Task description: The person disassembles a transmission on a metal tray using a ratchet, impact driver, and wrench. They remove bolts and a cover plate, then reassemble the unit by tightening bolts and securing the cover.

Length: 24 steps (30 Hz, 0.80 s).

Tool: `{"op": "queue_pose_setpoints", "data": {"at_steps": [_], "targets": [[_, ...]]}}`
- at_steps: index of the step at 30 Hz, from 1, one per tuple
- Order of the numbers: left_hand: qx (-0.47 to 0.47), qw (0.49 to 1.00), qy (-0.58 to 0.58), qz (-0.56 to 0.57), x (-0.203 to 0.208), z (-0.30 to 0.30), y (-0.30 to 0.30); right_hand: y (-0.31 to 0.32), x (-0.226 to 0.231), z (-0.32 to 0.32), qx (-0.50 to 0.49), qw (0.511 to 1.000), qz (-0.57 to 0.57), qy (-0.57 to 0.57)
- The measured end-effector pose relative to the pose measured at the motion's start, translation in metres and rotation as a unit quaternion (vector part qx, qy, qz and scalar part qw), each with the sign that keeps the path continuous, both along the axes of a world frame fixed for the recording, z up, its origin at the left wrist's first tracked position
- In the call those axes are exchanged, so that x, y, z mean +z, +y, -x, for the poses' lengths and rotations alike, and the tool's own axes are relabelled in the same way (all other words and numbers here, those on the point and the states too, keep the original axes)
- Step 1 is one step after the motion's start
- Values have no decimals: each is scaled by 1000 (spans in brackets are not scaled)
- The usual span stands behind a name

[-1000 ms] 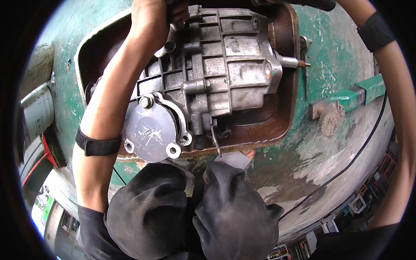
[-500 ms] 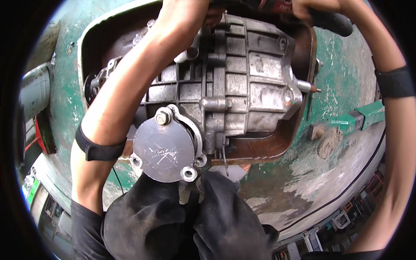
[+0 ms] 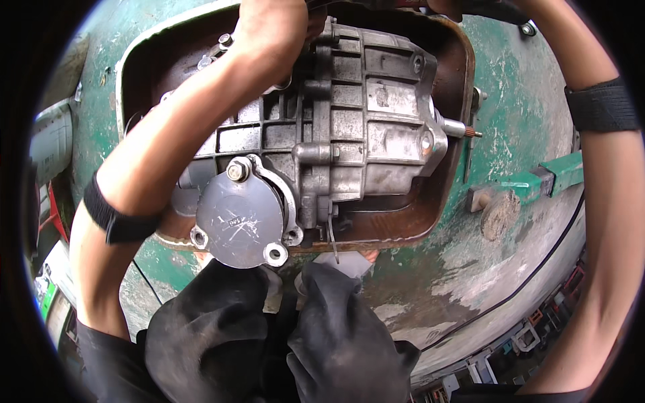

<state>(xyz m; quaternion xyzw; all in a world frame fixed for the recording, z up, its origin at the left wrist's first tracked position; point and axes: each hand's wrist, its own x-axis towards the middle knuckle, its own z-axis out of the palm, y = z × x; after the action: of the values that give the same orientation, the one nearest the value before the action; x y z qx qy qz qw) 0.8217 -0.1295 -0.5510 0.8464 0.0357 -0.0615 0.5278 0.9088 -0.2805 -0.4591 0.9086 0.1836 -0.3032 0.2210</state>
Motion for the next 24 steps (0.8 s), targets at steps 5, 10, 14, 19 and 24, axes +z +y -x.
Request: {"op": "queue_pose_setpoints", "data": {"at_steps": [5, 10, 14, 19, 24], "targets": [[85, 986, 5, 144, -15, -3, 2, 3, -17, 5, -62, 981, -116, 145], [94, 898, 113, 414, 6, -33, 9, -13, 10, -29, -78, 972, -182, 124], [-9, 941, -16, 337, 50, -62, 37, -17, 9, -32, -22, 934, -332, 132], [57, 925, 74, 367, 15, -41, 58, 7, 36, 15, -71, 965, -217, 129], [75, 890, 90, 440, -41, -43, 81, 34, -1, 34, -189, 918, -250, 241]]}}
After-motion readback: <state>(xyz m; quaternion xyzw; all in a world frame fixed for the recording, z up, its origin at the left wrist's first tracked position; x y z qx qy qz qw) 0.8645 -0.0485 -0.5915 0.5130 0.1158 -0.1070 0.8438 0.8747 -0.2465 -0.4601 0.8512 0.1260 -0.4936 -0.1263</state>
